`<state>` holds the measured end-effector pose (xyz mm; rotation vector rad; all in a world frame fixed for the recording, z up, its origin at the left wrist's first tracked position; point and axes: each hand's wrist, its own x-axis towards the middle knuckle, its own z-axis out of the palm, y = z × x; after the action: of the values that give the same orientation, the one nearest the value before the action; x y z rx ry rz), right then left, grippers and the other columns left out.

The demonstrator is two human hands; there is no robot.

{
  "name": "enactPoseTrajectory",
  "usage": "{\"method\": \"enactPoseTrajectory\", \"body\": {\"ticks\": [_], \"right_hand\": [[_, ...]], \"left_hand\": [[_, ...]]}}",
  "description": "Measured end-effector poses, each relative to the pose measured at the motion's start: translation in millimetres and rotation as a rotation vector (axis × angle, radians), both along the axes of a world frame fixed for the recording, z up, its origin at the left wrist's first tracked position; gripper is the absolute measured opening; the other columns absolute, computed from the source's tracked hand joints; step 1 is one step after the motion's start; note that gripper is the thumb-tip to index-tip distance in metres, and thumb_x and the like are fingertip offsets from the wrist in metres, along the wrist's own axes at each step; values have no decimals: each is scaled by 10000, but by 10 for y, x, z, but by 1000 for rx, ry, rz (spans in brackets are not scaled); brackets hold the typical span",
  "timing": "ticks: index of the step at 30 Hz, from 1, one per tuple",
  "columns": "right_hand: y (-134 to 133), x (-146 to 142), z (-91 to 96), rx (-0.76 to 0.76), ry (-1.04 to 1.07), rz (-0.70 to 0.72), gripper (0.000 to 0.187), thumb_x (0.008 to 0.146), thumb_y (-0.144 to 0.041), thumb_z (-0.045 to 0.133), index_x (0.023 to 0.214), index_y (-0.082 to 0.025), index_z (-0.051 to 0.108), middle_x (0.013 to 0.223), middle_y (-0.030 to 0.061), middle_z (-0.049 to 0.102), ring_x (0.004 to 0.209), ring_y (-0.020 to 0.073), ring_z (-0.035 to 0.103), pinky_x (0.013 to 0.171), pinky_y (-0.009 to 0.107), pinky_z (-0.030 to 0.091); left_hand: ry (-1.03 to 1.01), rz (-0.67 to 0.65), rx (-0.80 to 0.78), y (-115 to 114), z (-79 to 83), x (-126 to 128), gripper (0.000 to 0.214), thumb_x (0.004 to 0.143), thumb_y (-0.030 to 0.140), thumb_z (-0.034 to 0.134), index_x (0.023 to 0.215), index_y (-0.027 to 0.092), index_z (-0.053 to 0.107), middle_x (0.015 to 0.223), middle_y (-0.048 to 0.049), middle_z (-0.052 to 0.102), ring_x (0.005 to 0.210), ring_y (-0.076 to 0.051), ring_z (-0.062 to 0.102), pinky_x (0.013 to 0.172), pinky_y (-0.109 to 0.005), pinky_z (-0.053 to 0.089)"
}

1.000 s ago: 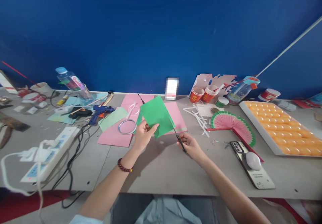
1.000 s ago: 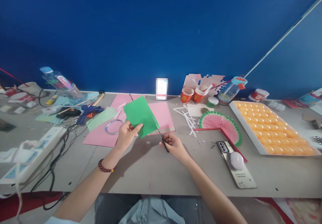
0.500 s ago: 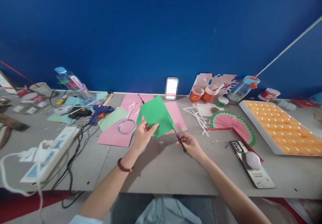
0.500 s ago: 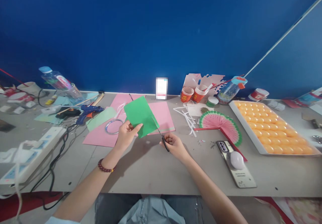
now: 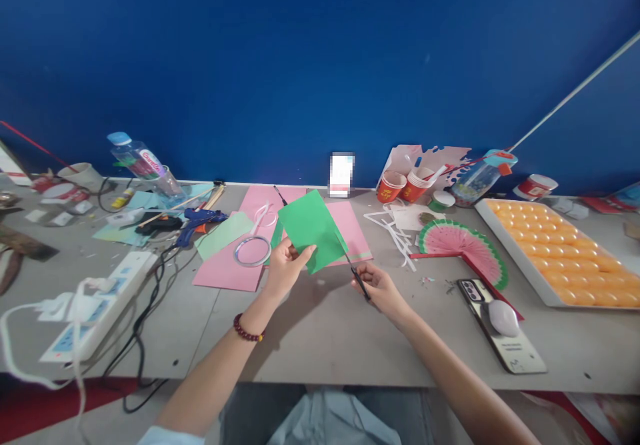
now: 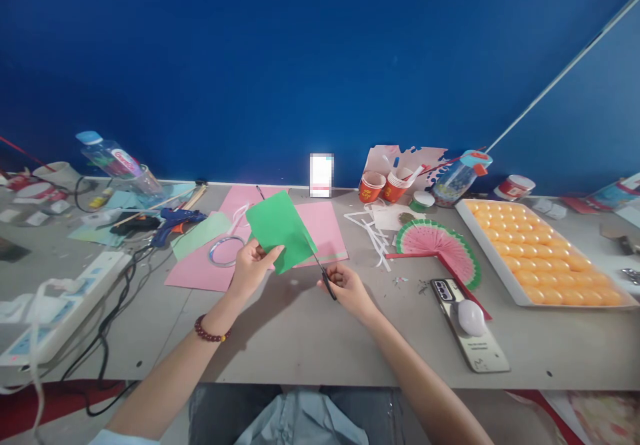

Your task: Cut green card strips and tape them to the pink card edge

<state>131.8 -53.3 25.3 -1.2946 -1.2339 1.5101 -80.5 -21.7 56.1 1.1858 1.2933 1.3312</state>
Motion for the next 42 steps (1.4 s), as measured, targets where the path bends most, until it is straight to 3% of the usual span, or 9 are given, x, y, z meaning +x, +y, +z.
{"method": "enactPoseTrajectory", "body": {"ticks": [9,21,31,42], "right_hand": [[11,9,-65,18,1,0,419,590,-477,778,723,-188,506,614,-41,514,469,50,371,395,181,238],[10,7,-46,-21,0,-1,403,597,-460,776,715,-193,497,566,-70,487,404,30,299,383,190,202],[20,16,-61,-12,-21,-30,420,579,-480,784,704,-190,507,570,-52,512,426,36,311,375,178,209],[9,1,-38,-48,22,24,404,610,-470,761,688,-205,467,490,-92,441,353,28,286,338,179,191]], "left_hand": [[2,3,5,-5,5,-3,310,629,391,756,710,161,565,544,49,528,476,-71,466,424,-171,413],[27,14,26,5,-35,-13,328,643,378,753,636,169,500,498,75,440,446,-55,409,410,-163,393],[2,5,7,3,-29,-9,303,639,387,755,690,163,557,536,51,504,476,-68,446,431,-169,412],[-15,-4,-20,-6,-32,0,325,628,403,763,726,155,577,563,39,555,495,-78,487,454,-177,420]]}}
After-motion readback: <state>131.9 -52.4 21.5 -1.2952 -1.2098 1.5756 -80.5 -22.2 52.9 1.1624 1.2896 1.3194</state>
